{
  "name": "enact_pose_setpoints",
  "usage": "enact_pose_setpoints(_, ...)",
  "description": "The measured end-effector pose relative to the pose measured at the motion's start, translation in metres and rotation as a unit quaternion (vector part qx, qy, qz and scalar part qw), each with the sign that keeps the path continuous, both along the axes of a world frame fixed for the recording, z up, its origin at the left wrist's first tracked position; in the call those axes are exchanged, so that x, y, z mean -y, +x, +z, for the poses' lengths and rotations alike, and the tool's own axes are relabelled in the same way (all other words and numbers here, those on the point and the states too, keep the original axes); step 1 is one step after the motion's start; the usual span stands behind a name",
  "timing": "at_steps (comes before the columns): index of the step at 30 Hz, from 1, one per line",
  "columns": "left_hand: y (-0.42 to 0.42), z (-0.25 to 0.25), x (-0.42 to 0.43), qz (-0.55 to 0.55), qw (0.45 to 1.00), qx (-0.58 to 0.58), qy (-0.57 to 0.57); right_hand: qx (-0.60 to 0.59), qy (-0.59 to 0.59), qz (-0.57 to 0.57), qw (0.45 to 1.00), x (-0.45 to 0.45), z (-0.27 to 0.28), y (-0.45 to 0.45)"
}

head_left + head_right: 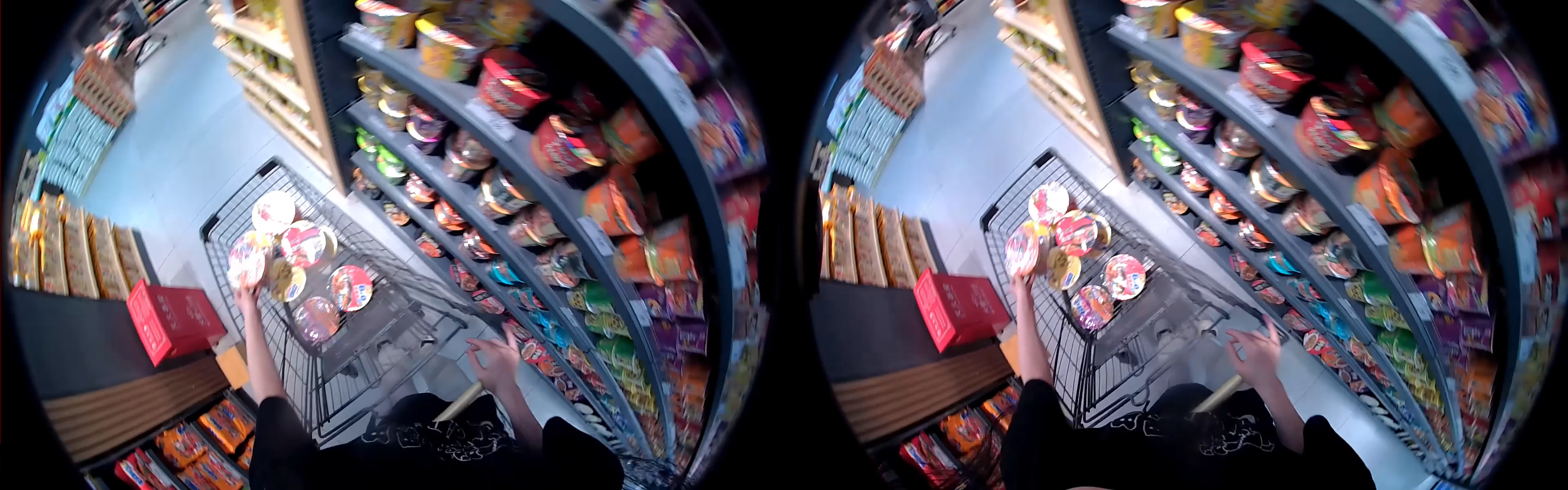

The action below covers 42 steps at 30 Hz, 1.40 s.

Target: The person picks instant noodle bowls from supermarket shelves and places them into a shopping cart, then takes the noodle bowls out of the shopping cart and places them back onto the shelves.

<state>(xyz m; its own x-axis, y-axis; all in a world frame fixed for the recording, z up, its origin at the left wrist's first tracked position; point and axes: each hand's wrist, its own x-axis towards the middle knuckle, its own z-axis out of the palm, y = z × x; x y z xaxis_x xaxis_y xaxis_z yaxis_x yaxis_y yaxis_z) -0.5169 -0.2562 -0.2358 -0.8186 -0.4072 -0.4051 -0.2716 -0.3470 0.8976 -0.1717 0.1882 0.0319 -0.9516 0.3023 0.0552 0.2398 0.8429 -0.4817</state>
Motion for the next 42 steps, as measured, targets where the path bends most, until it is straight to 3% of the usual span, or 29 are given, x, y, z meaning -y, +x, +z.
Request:
enact_pose_setpoints(2,0.038,0.034,0.001,-0.055,0.998,0.020,-0.026,-0.005,-0.005,-0.001,1.000,-0.001,-0.010,0.003)
enact_pose_setpoints(4,0.092,0.112,-0.029,-0.128,0.991,-0.017,-0.045,0.028,0.013,0.008,0.999,0.000,-0.002,0.001)
enact_pose_setpoints(6,0.138,0.153,-0.045,-0.185,0.981,-0.036,-0.042,-0.002,0.011,0.029,1.000,-0.001,0.001,-0.001)
enact_pose_setpoints(8,0.186,0.205,-0.083,-0.188,0.981,-0.041,-0.033,-0.047,-0.180,0.087,0.979,0.003,0.007,-0.008)
enact_pose_setpoints(10,0.230,0.254,-0.124,-0.213,0.976,-0.036,-0.031,-0.053,-0.182,0.132,0.973,0.014,0.032,-0.015)
enact_pose_setpoints(14,0.283,0.286,-0.183,-0.304,0.951,-0.062,0.008,-0.087,-0.206,0.223,0.949,0.030,0.050,-0.010)
enact_pose_setpoints(17,0.298,0.319,-0.231,-0.357,0.924,-0.119,-0.063,-0.177,-0.203,0.120,0.956,0.028,0.051,0.006)
enact_pose_setpoints(18,0.300,0.325,-0.242,-0.358,0.924,-0.119,-0.065,-0.211,-0.177,0.090,0.957,0.021,0.049,0.008)
enact_pose_setpoints(20,0.300,0.329,-0.263,-0.374,0.897,-0.193,-0.135,-0.251,-0.249,0.031,0.935,0.010,0.051,0.014)
enact_pose_setpoints(22,0.298,0.329,-0.285,-0.375,0.901,-0.195,-0.101,-0.278,-0.357,-0.009,0.892,-0.006,0.037,0.017)
enact_pose_setpoints(24,0.299,0.331,-0.316,-0.384,0.913,-0.135,-0.017,-0.366,-0.393,-0.019,0.844,-0.031,0.055,0.007)
enact_pose_setpoints(25,0.300,0.322,-0.327,-0.419,0.897,-0.140,-0.033,-0.368,-0.369,-0.041,0.852,-0.052,0.062,0.003)
enact_pose_setpoints(26,0.300,0.304,-0.334,-0.453,0.879,-0.144,-0.049,-0.389,-0.482,-0.068,0.782,-0.065,0.086,-0.006)
enact_pose_setpoints(27,0.302,0.281,-0.337,-0.480,0.857,-0.165,-0.086,-0.420,-0.357,-0.116,0.826,-0.086,0.095,-0.013)
enact_pose_setpoints(29,0.304,0.250,-0.340,-0.543,0.803,-0.154,-0.191,-0.468,-0.210,-0.159,0.844,-0.129,0.123,-0.029)
enact_pose_setpoints(30,0.309,0.254,-0.341,-0.551,0.789,-0.164,-0.217,-0.485,-0.216,-0.164,0.831,-0.144,0.136,-0.035)
enact_pose_setpoints(34,0.310,0.241,-0.340,-0.581,0.753,-0.176,-0.255,-0.526,-0.030,-0.227,0.819,-0.214,0.139,-0.059)
enact_pose_setpoints(38,0.311,0.239,-0.340,-0.595,0.723,-0.174,-0.304,-0.506,0.051,-0.283,0.813,-0.248,0.131,-0.074)
enact_pose_setpoints(39,0.312,0.239,-0.339,-0.598,0.721,-0.176,-0.303,-0.534,-0.003,-0.248,0.808,-0.255,0.131,-0.076)
enact_pose_setpoints(42,0.311,0.244,-0.337,-0.605,0.709,-0.175,-0.317,-0.532,0.036,-0.256,0.806,-0.268,0.132,-0.081)
